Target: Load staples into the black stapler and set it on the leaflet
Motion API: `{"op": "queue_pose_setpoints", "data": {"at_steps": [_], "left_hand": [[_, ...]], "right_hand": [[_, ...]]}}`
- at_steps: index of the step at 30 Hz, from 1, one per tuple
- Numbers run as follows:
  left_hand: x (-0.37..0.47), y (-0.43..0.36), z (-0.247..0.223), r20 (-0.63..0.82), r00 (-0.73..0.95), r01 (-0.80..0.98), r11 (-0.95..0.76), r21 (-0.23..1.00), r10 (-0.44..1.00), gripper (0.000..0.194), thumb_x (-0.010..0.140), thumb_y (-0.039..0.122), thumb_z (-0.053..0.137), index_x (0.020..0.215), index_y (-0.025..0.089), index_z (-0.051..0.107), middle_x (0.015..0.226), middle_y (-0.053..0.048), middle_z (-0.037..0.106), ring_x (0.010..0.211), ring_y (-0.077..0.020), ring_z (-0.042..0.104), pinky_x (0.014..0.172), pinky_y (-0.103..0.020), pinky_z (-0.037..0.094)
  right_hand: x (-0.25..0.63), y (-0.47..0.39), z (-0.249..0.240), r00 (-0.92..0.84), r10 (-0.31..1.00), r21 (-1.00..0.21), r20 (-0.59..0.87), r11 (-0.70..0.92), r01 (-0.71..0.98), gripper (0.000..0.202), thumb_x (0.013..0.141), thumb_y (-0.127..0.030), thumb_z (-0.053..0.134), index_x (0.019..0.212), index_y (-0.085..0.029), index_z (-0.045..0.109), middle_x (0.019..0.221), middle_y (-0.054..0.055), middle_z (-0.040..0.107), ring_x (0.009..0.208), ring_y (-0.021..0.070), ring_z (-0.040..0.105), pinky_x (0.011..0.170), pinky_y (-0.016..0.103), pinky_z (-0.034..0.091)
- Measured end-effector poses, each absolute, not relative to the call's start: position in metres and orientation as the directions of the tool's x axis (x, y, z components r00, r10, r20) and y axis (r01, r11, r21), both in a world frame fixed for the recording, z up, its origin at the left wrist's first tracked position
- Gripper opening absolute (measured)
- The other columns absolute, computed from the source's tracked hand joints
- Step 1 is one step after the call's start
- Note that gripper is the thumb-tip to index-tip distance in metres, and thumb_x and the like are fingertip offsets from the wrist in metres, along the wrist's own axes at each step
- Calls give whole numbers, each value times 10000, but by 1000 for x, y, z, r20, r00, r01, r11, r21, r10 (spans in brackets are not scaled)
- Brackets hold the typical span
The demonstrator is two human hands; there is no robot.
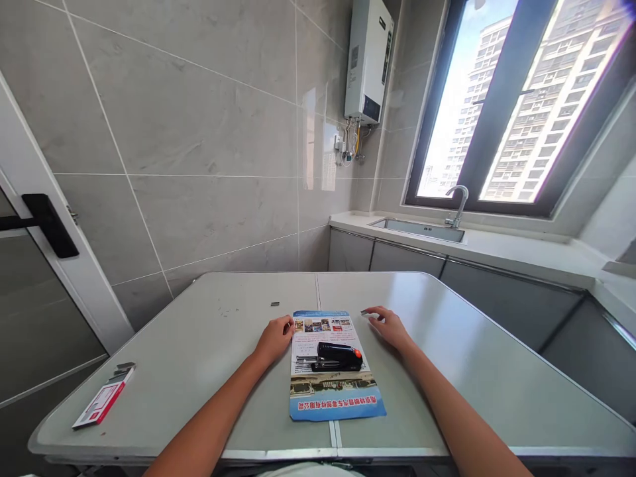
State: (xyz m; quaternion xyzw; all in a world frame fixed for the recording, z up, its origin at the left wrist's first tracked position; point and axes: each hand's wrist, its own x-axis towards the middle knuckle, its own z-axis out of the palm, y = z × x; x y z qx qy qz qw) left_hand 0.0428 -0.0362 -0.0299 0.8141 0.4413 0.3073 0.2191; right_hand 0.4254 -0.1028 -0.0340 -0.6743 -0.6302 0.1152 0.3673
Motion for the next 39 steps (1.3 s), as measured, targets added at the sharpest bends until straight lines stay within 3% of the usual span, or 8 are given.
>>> {"op": "queue_pose_setpoints", "data": {"at_steps": [8,14,17,21,25,30,35,39], "left_hand": [[37,-5,-17,347,375,812,-485,325,860,219,933,240,575,1100,173,700,1136,-139,639,1107,-291,587,992,-409,461],[23,18,-31,246,338,894,-392,217,908,507,1026,324,487,1516,201,527,1629,-168,421,1508,-361,367,1200,-512,328],[19,16,-32,190,341,903,-377,207,921,447,1045,282,443,1470,240,576,1584,-123,505,1466,-326,442,1185,-482,345],[14,3,-23,252,361,892,-411,187,898,326,987,95,435,1091,217,719,1188,-94,723,1131,-246,648,947,-344,464],[11,-7,-17,209,339,877,-388,281,917,199,930,67,537,989,214,658,1020,-45,725,937,-200,669,768,-279,438],[21,-14,-21,195,381,830,-428,359,904,273,931,49,499,1106,198,646,1162,-84,685,1028,-200,663,865,-288,455],[36,-22,-20,333,462,545,-559,625,822,149,944,185,465,938,195,613,996,-66,669,931,-203,635,865,-320,480],[47,-33,-16,255,531,243,-434,868,808,119,927,310,455,913,215,526,737,28,597,609,-142,523,638,-271,432]], "right_hand": [[426,-94,-49,214,939,-599,270,-10,801,547,829,-203,587,1361,-238,706,1301,91,681,1154,273,592,1095,413,417],[423,-95,-54,236,928,-598,288,-18,801,388,825,-117,538,1133,-181,764,1052,90,674,1012,224,641,965,324,471],[420,-98,-53,229,925,-586,302,-10,810,342,821,-106,548,1068,-196,768,1028,76,665,980,211,638,934,311,470],[417,-100,-49,214,927,-576,308,3,818,267,809,-108,564,913,-210,788,968,70,657,957,214,634,918,314,465],[412,-103,-44,196,923,-592,330,41,805,240,810,-132,553,882,-207,769,929,60,663,873,206,621,870,322,470],[401,-110,-31,100,915,-620,391,181,764,225,914,-301,545,966,-218,747,900,42,661,812,201,594,827,339,483],[379,-126,-20,-255,878,-719,405,478,505,641,968,-669,515,1436,-240,607,1117,79,675,921,216,602,802,337,494],[352,-139,-18,-500,802,-671,328,570,475,808,795,-773,697,1386,-223,656,1218,117,688,1126,313,612,993,438,484]]}}
